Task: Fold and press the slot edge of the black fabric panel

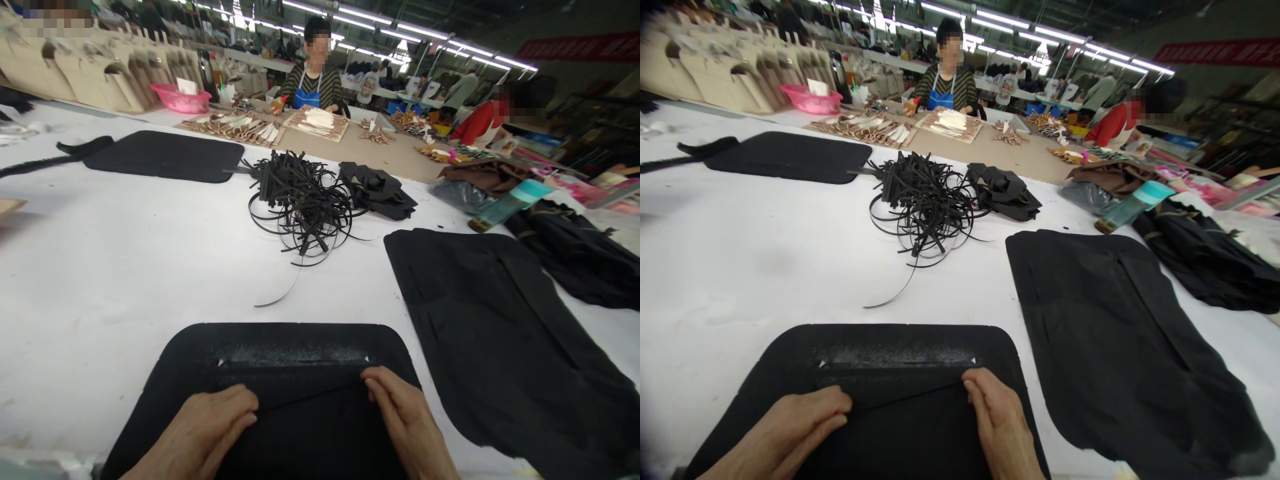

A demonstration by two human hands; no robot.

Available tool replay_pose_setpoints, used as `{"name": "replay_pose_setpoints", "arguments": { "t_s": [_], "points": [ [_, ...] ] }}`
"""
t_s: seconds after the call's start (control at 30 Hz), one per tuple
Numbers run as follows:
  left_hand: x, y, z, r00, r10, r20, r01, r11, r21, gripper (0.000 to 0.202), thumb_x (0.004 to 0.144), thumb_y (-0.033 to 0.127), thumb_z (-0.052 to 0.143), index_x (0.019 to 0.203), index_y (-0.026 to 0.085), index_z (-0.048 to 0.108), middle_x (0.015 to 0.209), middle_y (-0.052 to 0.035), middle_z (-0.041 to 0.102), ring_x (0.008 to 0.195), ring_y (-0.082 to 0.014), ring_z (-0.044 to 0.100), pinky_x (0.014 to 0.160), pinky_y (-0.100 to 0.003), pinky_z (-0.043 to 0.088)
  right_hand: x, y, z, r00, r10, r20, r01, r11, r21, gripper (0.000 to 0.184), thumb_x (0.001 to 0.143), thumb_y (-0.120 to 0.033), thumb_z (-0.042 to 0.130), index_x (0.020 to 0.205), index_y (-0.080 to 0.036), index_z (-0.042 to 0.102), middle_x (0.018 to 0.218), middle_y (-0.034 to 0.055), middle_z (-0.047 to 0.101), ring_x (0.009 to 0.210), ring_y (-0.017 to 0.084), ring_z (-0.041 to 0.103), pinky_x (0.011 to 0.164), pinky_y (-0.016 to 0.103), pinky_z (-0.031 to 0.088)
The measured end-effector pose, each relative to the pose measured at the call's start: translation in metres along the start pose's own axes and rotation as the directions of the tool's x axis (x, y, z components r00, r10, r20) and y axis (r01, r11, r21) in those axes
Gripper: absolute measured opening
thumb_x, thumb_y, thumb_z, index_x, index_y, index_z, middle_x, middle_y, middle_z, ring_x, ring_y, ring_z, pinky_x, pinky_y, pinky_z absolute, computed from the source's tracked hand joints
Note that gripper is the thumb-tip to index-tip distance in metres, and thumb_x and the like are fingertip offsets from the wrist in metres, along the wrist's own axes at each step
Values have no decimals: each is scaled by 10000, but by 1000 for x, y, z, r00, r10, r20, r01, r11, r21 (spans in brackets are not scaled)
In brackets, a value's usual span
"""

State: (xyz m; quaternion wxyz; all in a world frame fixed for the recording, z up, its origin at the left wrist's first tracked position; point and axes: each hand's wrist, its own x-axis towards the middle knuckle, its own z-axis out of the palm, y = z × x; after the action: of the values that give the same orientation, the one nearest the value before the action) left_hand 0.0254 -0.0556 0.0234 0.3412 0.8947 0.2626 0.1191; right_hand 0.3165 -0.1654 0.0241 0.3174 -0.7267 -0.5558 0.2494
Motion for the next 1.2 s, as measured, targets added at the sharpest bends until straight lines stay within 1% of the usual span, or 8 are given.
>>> {"name": "replay_pose_setpoints", "arguments": {
  "t_s": [0.13, 0.27, 0.33, 0.4, 0.5, 0.6, 0.77, 1.2],
  "points": [
    [2, -7, -8, 979, 83, -187, -63, 992, 114, 182, 935, 266, 383, 890, 237, 557, 781, 50, 598, 729, -59, 593, 672, -114, 405, 5, -3, -4, 993, 118, 17, -119, 993, 26, 345, 931, -495, 365, 862, -220, 563, 756, -8, 515, 725, 127, 487, 667, 232, 346],
    [4, -9, -25, 890, 106, -444, -26, 983, 183, 130, 901, 307, 475, 935, 290, 600, 850, 123, 650, 756, -19, 611, 764, -20, 373, 15, -7, -13, 983, 182, -17, -182, 983, 12, 387, 893, -543, 382, 833, -207, 563, 722, -4, 503, 700, 139, 465, 655, 246, 335],
    [4, -12, -32, 906, -52, -420, 92, 993, 76, 179, 896, 354, 461, 881, 262, 614, 765, 98, 641, 670, -39, 596, 674, -50, 402, 21, -6, -17, 974, 226, -14, -226, 974, -20, 380, 871, -550, 405, 824, -210, 567, 711, -7, 496, 693, 144, 454, 647, 253, 325],
    [2, -16, -37, 914, -285, -289, 273, 958, -83, 286, 898, 426, 414, 841, 217, 601, 702, 47, 603, 601, -79, 550, 593, -129, 417, 28, -5, -21, 965, 263, -14, -263, 963, -53, 359, 856, -541, 427, 817, -215, 572, 717, -10, 505, 700, 148, 451, 650, 258, 319],
    [4, -23, -39, 857, -506, -96, 472, 847, -246, 382, 893, 514, 355, 870, 191, 558, 737, 4, 550, 628, -117, 495, 608, -208, 403, 36, -5, -22, 962, 273, -3, -272, 959, -80, 335, 856, -515, 434, 813, -214, 572, 711, -15, 513, 695, 148, 450, 647, 265, 313],
    [9, -27, -38, 832, -552, -55, 519, 810, -273, 388, 878, 529, 362, 836, 183, 533, 710, 1, 492, 635, -128, 456, 606, -233, 367, 40, -6, -20, 974, 227, 8, -225, 970, -90, 348, 885, -499, 392, 811, -202, 559, 695, -11, 497, 676, 145, 444, 639, 273, 310],
    [19, -29, -40, 814, -562, -147, 529, 822, -213, 363, 857, 503, 404, 765, 173, 521, 630, 17, 464, 567, -115, 406, 556, -227, 316, 42, -3, -19, 988, 152, -6, -152, 987, -46, 353, 913, -478, 364, 843, -190, 556, 727, 4, 515, 698, 150, 460, 656, 280, 326],
    [30, -33, -44, 759, -634, -149, 623, 773, -119, 393, 804, 523, 447, 643, 164, 450, 572, 20, 417, 579, -127, 373, 558, -233, 284, 51, 1, -18, 955, 298, 5, -295, 946, -135, 377, 851, -549, 409, 763, -202, 528, 645, -16, 445, 624, 140, 398, 585, 274, 284]
  ]
}}
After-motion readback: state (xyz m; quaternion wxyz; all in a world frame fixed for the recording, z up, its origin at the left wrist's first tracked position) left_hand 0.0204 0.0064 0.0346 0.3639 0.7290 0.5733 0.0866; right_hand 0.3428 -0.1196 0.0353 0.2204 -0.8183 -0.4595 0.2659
